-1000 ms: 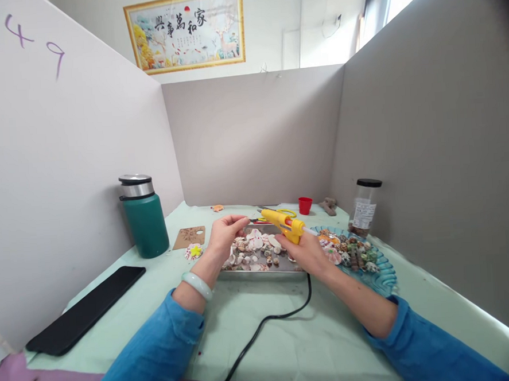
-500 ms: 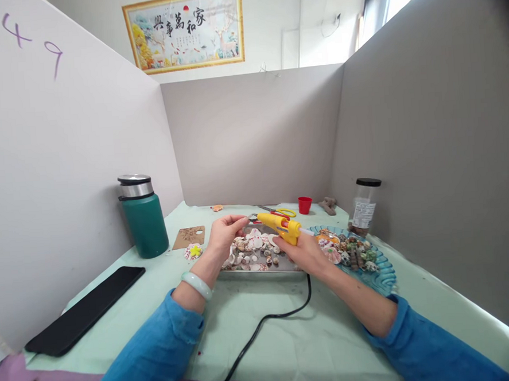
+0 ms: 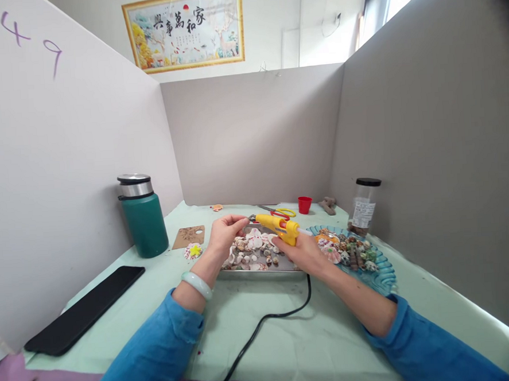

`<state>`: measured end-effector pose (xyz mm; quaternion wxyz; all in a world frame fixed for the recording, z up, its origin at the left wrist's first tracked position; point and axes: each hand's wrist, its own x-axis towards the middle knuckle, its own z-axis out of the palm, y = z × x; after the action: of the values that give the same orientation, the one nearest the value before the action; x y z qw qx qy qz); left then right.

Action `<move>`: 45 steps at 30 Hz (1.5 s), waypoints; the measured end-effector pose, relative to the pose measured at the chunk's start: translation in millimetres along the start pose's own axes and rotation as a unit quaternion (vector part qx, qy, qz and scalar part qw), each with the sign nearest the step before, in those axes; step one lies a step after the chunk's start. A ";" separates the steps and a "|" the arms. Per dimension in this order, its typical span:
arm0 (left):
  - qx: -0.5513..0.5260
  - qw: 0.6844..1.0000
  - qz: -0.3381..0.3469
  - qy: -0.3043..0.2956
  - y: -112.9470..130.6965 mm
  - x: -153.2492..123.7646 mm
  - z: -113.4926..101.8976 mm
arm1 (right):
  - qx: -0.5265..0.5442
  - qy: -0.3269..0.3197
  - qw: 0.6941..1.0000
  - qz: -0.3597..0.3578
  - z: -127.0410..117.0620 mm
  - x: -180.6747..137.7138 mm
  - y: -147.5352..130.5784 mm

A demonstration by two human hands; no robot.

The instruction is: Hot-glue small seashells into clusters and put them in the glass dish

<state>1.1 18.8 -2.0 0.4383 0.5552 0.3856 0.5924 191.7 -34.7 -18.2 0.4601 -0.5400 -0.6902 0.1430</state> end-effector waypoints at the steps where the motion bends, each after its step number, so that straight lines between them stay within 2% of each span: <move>1: 0.001 1.000 0.000 0.000 0.2 0.0 0.1 | -0.004 0.000 1.000 -0.001 0.2 0.5 0.4; 7: 0.003 1.000 -0.009 0.018 1.0 2.2 -0.1 | 0.010 -0.008 1.000 0.015 2.7 4.9 11.1; 11: -0.022 0.999 -0.002 0.029 3.4 4.7 -2.8 | 0.007 -0.097 0.995 0.035 -1.2 12.9 16.9; 14: -0.055 0.997 0.015 0.045 8.6 5.5 -5.5 | -0.046 -0.138 0.989 0.021 -1.5 23.1 12.6; 17: -0.084 0.995 0.023 0.050 14.6 4.6 -6.8 | -0.122 -0.142 0.982 -0.003 10.5 33.3 1.3; 19: -0.092 0.995 0.028 0.037 17.2 3.5 -6.6 | -0.143 -0.180 0.973 0.000 24.3 38.0 -7.7; 21: -0.093 0.995 0.034 0.026 18.3 2.5 -6.1 | -0.130 -0.214 0.968 -0.005 36.6 40.9 -15.6; 24: -0.087 0.995 0.035 0.018 18.6 1.5 -5.2 | -0.096 -0.252 0.961 -0.067 39.7 43.9 -21.3; 26: -0.084 0.996 0.031 0.012 18.5 0.8 -4.4 | -0.108 -0.252 0.955 -0.114 29.6 46.0 -18.9; 29: -0.073 0.997 0.028 -0.004 17.0 -0.5 -2.7 | -0.171 -0.200 0.958 -0.114 7.9 47.6 -6.5; 30: -0.068 0.997 0.028 -0.010 16.1 -1.1 -1.9 | -0.185 -0.199 0.958 -0.095 2.2 47.2 -1.1; 32: -0.059 0.998 0.028 -0.025 13.6 -2.3 -0.3 | -0.186 -0.241 0.949 -0.078 -3.5 44.9 9.0; 35: -0.054 0.997 0.023 -0.042 9.7 -3.5 1.4 | -0.169 -0.303 0.934 -0.088 0.8 39.7 18.3; 39: -0.046 0.998 0.022 -0.046 5.9 -2.9 1.4 | -0.178 -0.321 0.926 -0.092 11.1 35.4 19.2; 42: -0.043 0.998 0.030 -0.040 3.8 -1.7 0.8 | -0.172 -0.302 0.933 -0.099 9.5 35.0 17.7; 45: -0.043 0.998 0.029 -0.043 2.7 -1.7 0.9 | -0.109 -0.249 0.960 -0.072 1.7 36.3 17.4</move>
<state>1.8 16.3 0.1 0.4605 0.5721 0.3238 0.5965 201.3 4.2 -13.8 0.2207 -0.4833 -0.8312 0.1637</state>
